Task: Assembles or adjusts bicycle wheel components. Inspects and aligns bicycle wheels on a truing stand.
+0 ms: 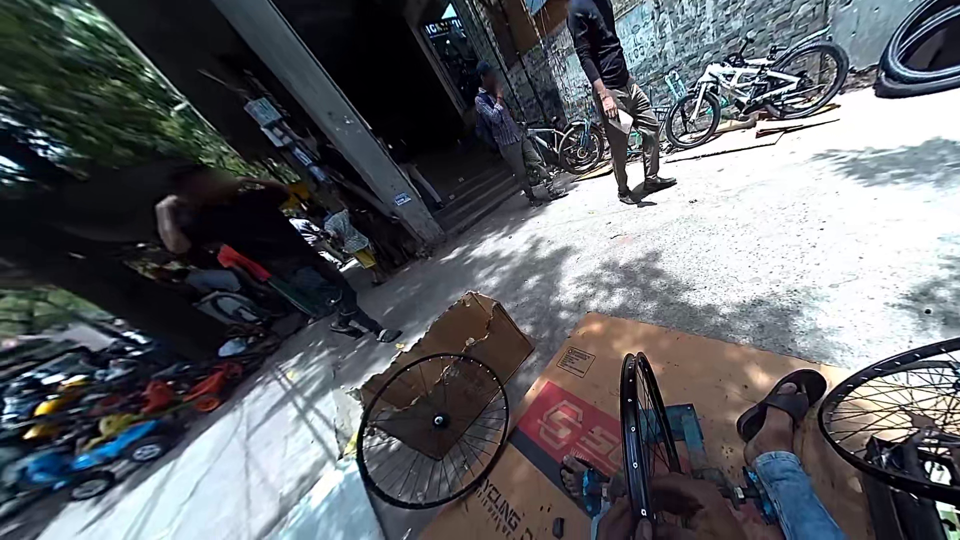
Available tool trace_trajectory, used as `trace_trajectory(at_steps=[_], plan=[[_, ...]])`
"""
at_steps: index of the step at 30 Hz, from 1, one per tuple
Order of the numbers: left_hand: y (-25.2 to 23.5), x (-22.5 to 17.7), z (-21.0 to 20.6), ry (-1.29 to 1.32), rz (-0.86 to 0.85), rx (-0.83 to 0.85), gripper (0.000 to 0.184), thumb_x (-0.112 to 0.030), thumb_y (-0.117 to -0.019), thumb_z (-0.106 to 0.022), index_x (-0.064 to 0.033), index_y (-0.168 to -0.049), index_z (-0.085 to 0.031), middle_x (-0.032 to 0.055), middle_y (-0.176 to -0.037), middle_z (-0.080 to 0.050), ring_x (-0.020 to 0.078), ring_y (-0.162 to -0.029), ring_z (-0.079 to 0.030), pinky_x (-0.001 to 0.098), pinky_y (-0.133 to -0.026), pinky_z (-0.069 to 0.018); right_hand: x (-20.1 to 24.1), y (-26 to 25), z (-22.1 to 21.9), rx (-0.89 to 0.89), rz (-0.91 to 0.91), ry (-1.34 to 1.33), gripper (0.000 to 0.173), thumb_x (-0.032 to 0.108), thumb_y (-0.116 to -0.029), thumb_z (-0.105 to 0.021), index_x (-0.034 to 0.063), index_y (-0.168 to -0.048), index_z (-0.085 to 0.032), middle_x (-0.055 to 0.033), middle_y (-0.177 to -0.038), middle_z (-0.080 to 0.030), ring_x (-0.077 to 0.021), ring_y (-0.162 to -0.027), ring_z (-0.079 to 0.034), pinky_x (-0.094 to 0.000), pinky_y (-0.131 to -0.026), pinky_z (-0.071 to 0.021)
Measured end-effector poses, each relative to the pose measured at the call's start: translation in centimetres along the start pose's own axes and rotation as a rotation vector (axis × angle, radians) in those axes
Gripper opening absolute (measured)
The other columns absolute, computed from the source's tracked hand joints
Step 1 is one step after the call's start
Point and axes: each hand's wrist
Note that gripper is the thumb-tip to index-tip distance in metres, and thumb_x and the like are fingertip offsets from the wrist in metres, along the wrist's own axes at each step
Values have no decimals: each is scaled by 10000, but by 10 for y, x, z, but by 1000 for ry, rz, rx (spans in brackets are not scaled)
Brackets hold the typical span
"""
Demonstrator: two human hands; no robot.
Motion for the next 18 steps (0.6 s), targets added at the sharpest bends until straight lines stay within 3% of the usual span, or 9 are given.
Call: trace_trajectory(at_steps=[4,7,9,10,12,14,16,18], plan=[[5,2,-3,33,0,9,256,-118,-997,-606,106,-1064,-708,199,-1198,-663,159,-1180,-613,294,-1032,-499,9,-14,20,228,-2,49,300,20,-829,-795,-7,-1119,-726,-59,-1006,-766,-102,-877,-736,-319,-820,-626],[9,-1,-9,-12,13,10,265,-116,-991,-588,111,-1068,-702,206,-1192,-666,171,-1189,-605,303,-1043,-486,9,-7,22,137,27,119,291,33,-801,-821,-7,-1078,-742,-64,-964,-768,-102,-833,-737,-306,-783,-637],[12,-3,-11,-43,26,-26,293,-74,-968,-579,147,-1145,-653,213,-1177,-663,164,-1130,-633,291,-1001,-517,3,0,12,-12,93,216,222,64,-783,-825,25,-988,-749,-39,-909,-759,-63,-787,-717,-258,-731,-623],[14,-5,-11,-58,43,-52,373,-55,-955,-587,173,-1249,-568,216,-1173,-650,155,-1073,-654,282,-963,-542,0,6,1,-123,138,272,169,84,-789,-812,53,-939,-740,-22,-888,-754,-49,-779,-708,-240,-715,-612],[15,-7,-10,-88,88,-81,642,-46,-938,-603,181,-1452,-293,237,-1228,-609,162,-1047,-662,289,-931,-557,-5,16,-22,-332,256,396,105,101,-825,-776,78,-905,-713,-32,-912,-759,-73,-848,-728,-253,-751,-623],[15,-4,-8,-120,72,-105,776,-66,-920,-625,173,-1498,-165,241,-1235,-597,157,-1048,-661,288,-935,-553,-8,19,-41,-491,328,496,105,131,-870,-752,64,-895,-675,-65,-946,-754,-105,-887,-735,-262,-779,-626],[18,3,-5,-168,12,-125,759,-95,-912,-640,198,-1470,-216,216,-1175,-607,139,-1037,-640,275,-935,-538,-8,21,-49,-532,314,495,107,107,-860,-752,46,-870,-665,-91,-981,-740,-124,-886,-727,-262,-768,-627],[25,7,-1,-196,-26,-128,684,-143,-919,-641,200,-1418,-323,164,-1121,-618,102,-1033,-624,247,-941,-526,-6,25,-42,-380,260,433,120,80,-847,-741,20,-849,-637,-129,-1019,-727,-146,-907,-721,-278,-774,-617]])
Point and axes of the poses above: each hand's wrist, its own y-axis away from the middle knuckle, its own z-axis out of the back of the hand, x = y × z
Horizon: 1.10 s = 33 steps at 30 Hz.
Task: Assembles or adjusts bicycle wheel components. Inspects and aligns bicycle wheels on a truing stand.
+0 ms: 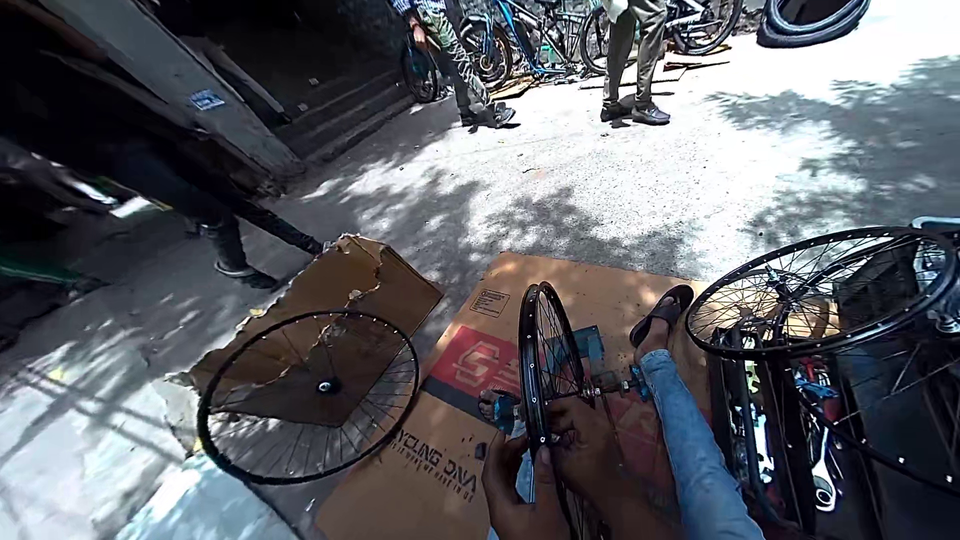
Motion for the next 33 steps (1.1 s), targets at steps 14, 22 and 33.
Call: trace_trajectory(at_steps=[14,22,33], plan=[[5,-5,4,139,-14,-7,604,-99,-922,-663,242,-1332,-379,87,-1148,-709,25,-1075,-680,237,-986,-548,-18,-81,58,1016,-242,-452,184,81,-929,-723,-92,-989,-698,-156,-1049,-720,-132,-938,-692,-299,-857,-569],[-28,-12,10,151,-47,325,528,4,-931,-462,226,-1398,-353,241,-1366,-543,159,-1223,-591,330,-1060,-491,-25,-81,66,995,-177,-275,259,170,-1020,-619,-77,-1077,-670,-179,-1115,-704,-191,-980,-690,-365,-895,-554],[-97,-43,-19,-87,245,277,408,-242,-1052,-486,59,-1318,-556,121,-1117,-658,131,-942,-663,288,-805,-570,-44,-59,20,241,-274,-67,344,304,-1030,-614,65,-1255,-718,-61,-1223,-723,-135,-1137,-671,-393,-1027,-539]])
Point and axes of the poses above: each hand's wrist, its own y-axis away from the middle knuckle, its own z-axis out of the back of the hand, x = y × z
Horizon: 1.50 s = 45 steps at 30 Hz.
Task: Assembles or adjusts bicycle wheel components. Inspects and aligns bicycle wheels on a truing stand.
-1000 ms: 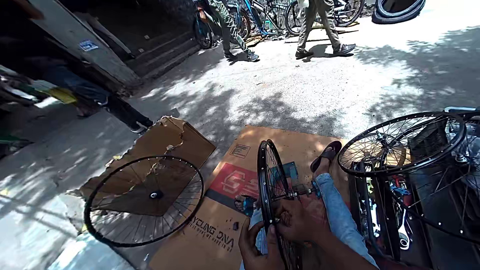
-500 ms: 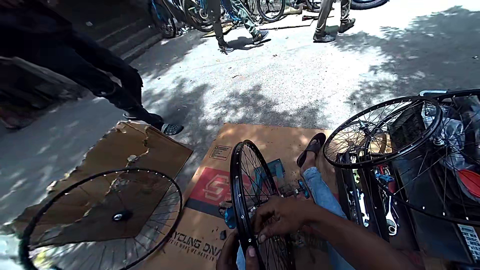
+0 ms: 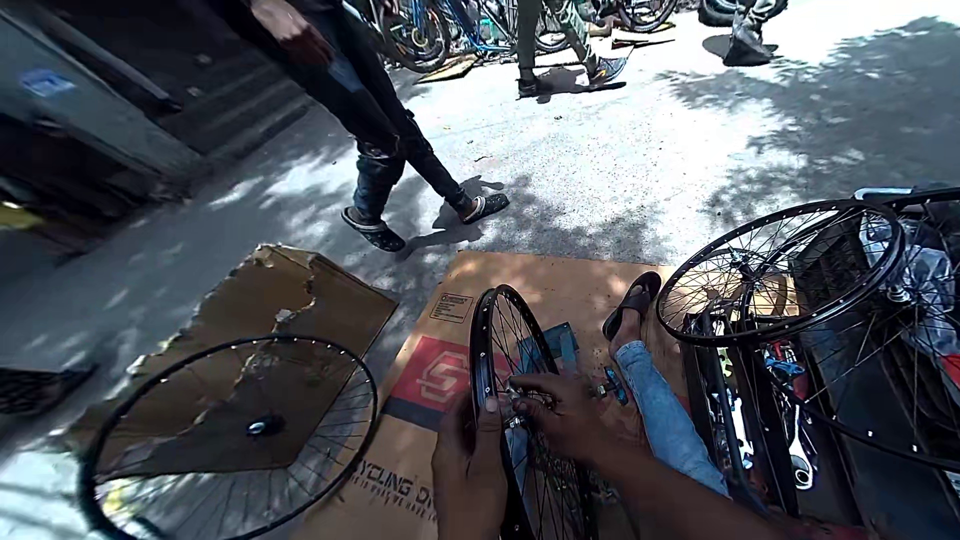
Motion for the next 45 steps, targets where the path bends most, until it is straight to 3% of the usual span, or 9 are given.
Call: trace_trajectory(at_steps=[3,9,13,20,24,28,34,40,45], plan=[[-13,3,-9,32,33,-47,307,-239,-1065,-499,9,-1134,-665,72,-921,-698,132,-783,-676,289,-705,-576,-14,-7,-7,21,53,-10,381,336,-1073,-518,66,-1235,-732,-67,-1254,-714,-151,-1206,-640,-399,-1079,-496],[-7,9,-10,-74,39,-48,433,-288,-1055,-502,-45,-1410,-547,103,-1143,-695,169,-953,-685,378,-835,-575,-14,0,1,93,75,10,375,290,-1097,-461,73,-1281,-705,-76,-1269,-695,-144,-1196,-643,-371,-1056,-527],[7,9,-11,44,20,-33,423,-187,-1045,-517,33,-1406,-534,169,-1258,-651,187,-1106,-659,343,-965,-544,-2,-4,-2,81,116,-101,374,262,-1105,-437,37,-1282,-678,-41,-1176,-725,-47,-1019,-678,-272,-931,-567],[42,21,-3,177,-61,-45,339,-79,-1004,-550,157,-1245,-584,241,-1168,-644,154,-1037,-665,294,-935,-555,11,7,-5,186,62,-327,318,189,-1026,-603,18,-1292,-629,-21,-1127,-709,-64,-964,-673,-296,-869,-581],[44,23,-8,253,-85,-49,295,-64,-997,-563,145,-1199,-618,217,-1179,-655,122,-1036,-663,272,-919,-556,19,23,-7,41,106,-204,348,70,-852,-778,-23,-1168,-666,-53,-1101,-736,-89,-958,-720,-316,-858,-624],[44,29,-13,323,-70,-54,621,-68,-995,-578,154,-1490,-277,287,-1295,-590,208,-1105,-668,337,-954,-556,16,29,-18,-159,231,-94,252,98,-871,-784,-6,-1086,-706,-57,-1016,-761,-61,-904,-730,-267,-825,-628],[40,20,-12,261,-8,-104,407,-88,-982,-609,143,-1307,-526,239,-1201,-636,186,-1062,-667,322,-931,-560,16,15,-40,-399,355,188,269,253,-881,-743,46,-796,-594,-114,-955,-765,-67,-803,-727,-211,-686,-594],[41,26,-8,185,-79,-94,461,-129,-984,-609,133,-1355,-529,277,-1329,-589,268,-1202,-615,403,-1020,-518,14,8,18,294,113,-366,206,270,-959,-704,76,-1027,-714,-55,-1241,-708,-97,-1073,-683,-304,-902,-583],[45,38,-15,215,-166,-45,360,-138,-1000,-568,118,-1244,-633,301,-1405,-524,291,-1308,-540,391,-1064,-487,11,-13,42,473,-82,-520,465,37,-802,-834,112,-1230,-671,-57,-1096,-768,-196,-926,-760,-376,-830,-641]])
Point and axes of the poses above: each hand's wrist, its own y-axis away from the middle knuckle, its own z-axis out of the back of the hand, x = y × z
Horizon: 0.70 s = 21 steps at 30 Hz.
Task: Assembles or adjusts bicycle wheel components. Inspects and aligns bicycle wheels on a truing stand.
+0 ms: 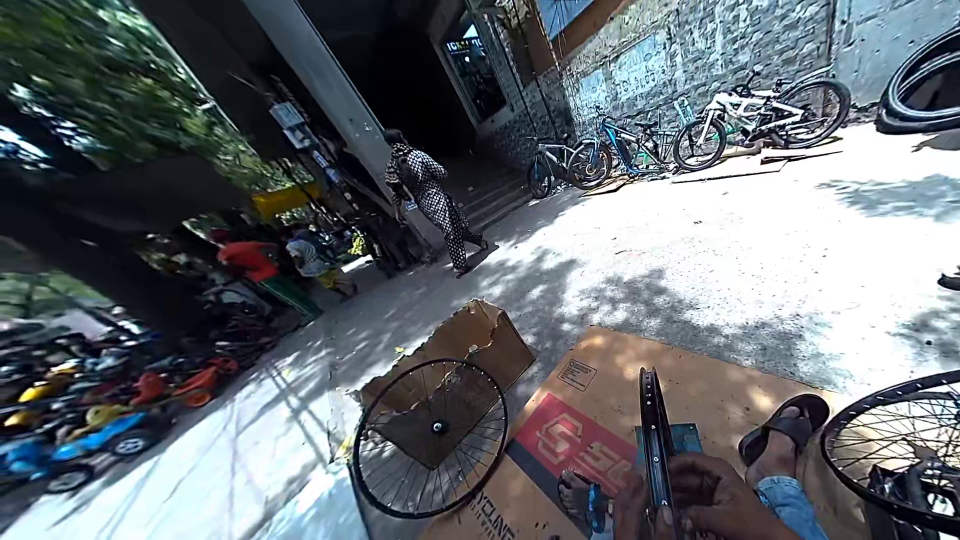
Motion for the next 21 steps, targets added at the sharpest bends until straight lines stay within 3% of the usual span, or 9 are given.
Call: trace_trajectory(at_steps=[2,4,6,7,10,13,15,18,21], plan=[[-2,1,2,47,24,12,366,-129,-1006,-554,127,-1260,-612,304,-1440,-491,290,-1325,-525,387,-1071,-479,2,-5,-11,-110,-47,10,602,-71,-703,-836,81,-1253,-642,-83,-1025,-779,-233,-867,-769,-403,-777,-650],[-5,-2,6,52,71,-21,429,-120,-993,-579,135,-1336,-537,309,-1450,-481,312,-1307,-543,413,-1059,-493,-1,-9,-31,-258,7,151,594,-65,-684,-837,47,-1238,-656,-40,-971,-765,-174,-799,-749,-358,-712,-648],[-7,-7,8,25,123,-50,582,-125,-983,-603,131,-1457,-383,310,-1448,-468,332,-1308,-530,442,-1073,-474,-11,-10,-55,-393,144,373,525,15,-760,-821,-26,-1245,-623,-56,-1027,-760,-135,-859,-752,-321,-758,-655],[-7,-9,6,9,132,-64,605,-122,-978,-616,127,-1469,-367,303,-1437,-483,324,-1296,-542,437,-1066,-482,-19,-11,-62,-452,225,508,481,94,-813,-787,-50,-1232,-599,-65,-1030,-761,-109,-881,-750,-294,-776,-647],[-5,-13,-2,-39,138,-85,545,-129,-963,-645,110,-1414,-453,262,-1350,-566,287,-1220,-596,426,-1024,-508,-33,-12,-61,-530,298,632,409,187,-868,-733,22,-1198,-557,-4,-909,-763,-58,-793,-737,-251,-706,-633],[-3,-14,-1,-97,125,-87,423,-152,-962,-664,89,-1299,-583,234,-1241,-622,258,-1141,-633,399,-989,-536,-23,-13,-52,-403,155,489,428,153,-788,-762,61,-1162,-573,26,-841,-733,-63,-727,-708,-267,-665,-612],[1,-12,0,-106,124,-98,405,-170,-954,-675,81,-1267,-623,241,-1262,-622,268,-1158,-625,404,-995,-530,-15,-13,-38,-216,70,221,486,113,-747,-811,101,-1151,-540,11,-870,-735,-104,-746,-719,-293,-682,-613],[9,-13,-1,-34,133,-121,489,-154,-944,-691,125,-1317,-543,265,-1267,-616,271,-1137,-648,402,-990,-542,-13,-14,2,241,-3,-161,482,264,-865,-789,158,-1285,-578,-40,-1081,-740,-133,-936,-715,-309,-830,-586],[13,-10,-4,-2,83,-125,346,-135,-950,-676,116,-1184,-632,221,-1143,-672,224,-1034,-682,369,-946,-565,-5,-21,19,404,-103,-201,398,268,-900,-785,152,-1269,-688,-19,-1129,-750,-113,-985,-719,-296,-877,-594]])
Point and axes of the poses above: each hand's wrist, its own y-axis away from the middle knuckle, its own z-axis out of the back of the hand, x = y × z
